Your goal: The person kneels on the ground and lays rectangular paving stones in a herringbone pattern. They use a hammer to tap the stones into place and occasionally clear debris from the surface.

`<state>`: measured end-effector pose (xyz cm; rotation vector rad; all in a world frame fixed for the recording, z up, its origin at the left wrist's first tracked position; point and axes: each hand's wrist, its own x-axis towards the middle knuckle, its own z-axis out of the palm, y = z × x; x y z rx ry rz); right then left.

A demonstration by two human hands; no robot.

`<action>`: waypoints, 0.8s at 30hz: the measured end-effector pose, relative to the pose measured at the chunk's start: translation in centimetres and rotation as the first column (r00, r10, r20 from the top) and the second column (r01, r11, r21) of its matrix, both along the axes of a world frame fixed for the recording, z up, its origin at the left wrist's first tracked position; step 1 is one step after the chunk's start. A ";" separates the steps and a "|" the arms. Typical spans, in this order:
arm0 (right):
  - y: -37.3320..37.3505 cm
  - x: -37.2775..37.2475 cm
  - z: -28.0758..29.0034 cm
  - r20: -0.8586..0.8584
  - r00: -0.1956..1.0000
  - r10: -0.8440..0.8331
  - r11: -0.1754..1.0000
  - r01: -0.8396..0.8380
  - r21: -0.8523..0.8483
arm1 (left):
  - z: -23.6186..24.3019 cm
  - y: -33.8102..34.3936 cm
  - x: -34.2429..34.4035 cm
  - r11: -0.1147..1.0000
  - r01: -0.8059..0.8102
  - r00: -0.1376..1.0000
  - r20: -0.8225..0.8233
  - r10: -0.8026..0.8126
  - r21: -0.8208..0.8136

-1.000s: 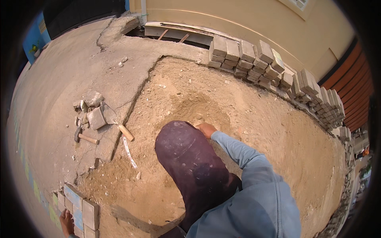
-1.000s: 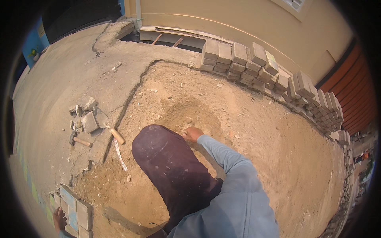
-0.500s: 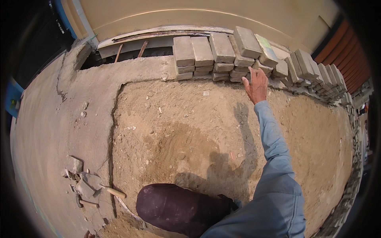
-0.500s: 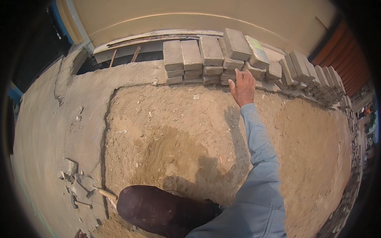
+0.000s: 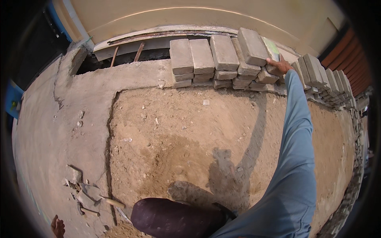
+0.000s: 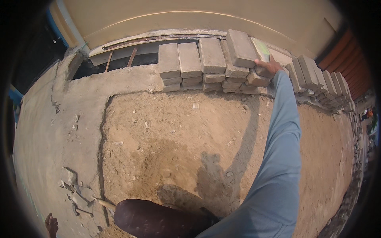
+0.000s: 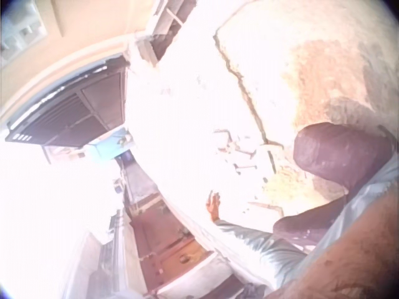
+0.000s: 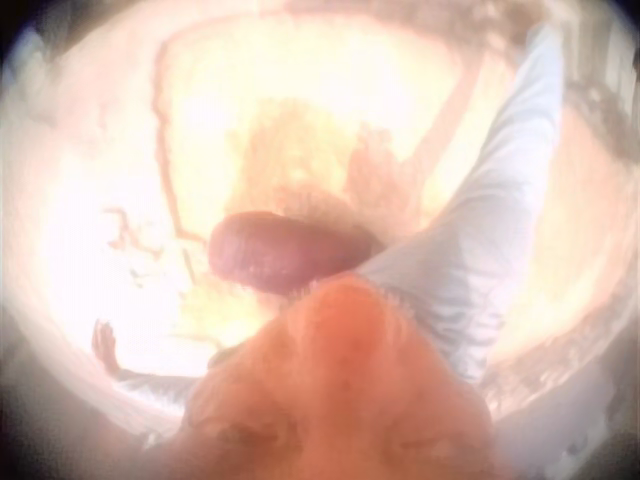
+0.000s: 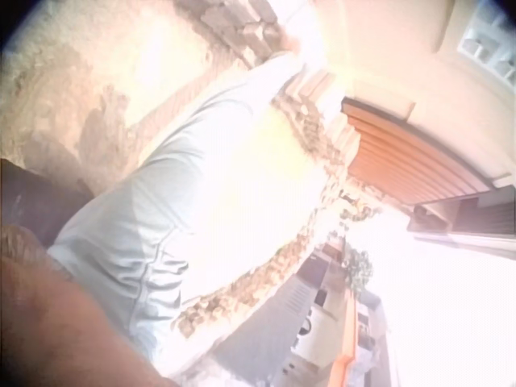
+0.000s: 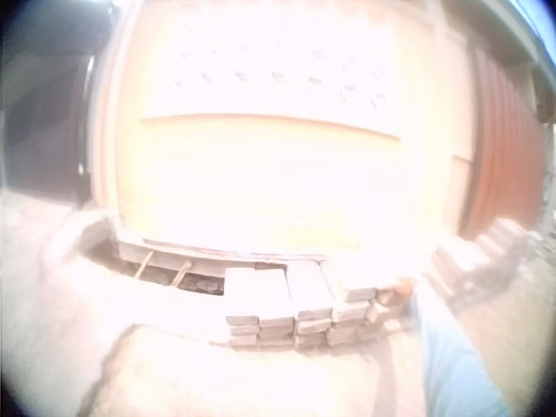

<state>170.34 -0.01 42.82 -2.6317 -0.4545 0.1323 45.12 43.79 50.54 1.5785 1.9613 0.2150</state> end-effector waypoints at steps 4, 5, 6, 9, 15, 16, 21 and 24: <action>-0.3 -1.5 0.3 0.004 0.995 0.100 0.995 -0.100 0.013 | -2.4 1.1 1.0 1.000 0.006 0.998 0.062 -0.004 -0.028; -0.2 -2.2 0.2 0.033 0.997 0.070 0.997 -0.068 -0.037 | -3.4 1.1 1.4 0.999 0.008 0.996 0.084 -0.005 -0.040; 0.0 -3.2 -0.2 0.064 0.998 0.018 0.994 -0.011 -0.106 | -4.4 1.0 1.9 0.999 0.007 0.994 0.109 -0.001 -0.052; 0.2 -6.8 -1.6 0.165 0.975 -0.148 0.970 0.175 -0.167 | -7.0 0.1 3.1 0.996 0.035 0.983 0.185 -0.018 -0.088; -0.7 -15.5 -2.1 0.194 0.944 -0.267 0.946 0.295 -0.132 | -10.9 -3.6 0.3 0.988 0.073 0.963 0.269 -0.033 -0.137; -1.0 -17.1 -2.1 0.178 0.938 -0.296 0.948 0.311 -0.061 | -11.3 -4.3 -0.8 0.984 0.067 0.970 0.242 -0.026 -0.162; -4.6 -27.2 -4.2 -0.087 0.991 -0.104 0.823 0.135 0.552 | -11.7 -8.6 -6.6 0.944 -0.069 0.919 0.346 0.186 -0.324; -6.7 -33.3 -7.1 -0.361 0.932 -0.023 0.592 0.304 0.747 | -11.2 -11.3 -8.9 0.882 -0.242 0.826 0.391 0.407 -0.405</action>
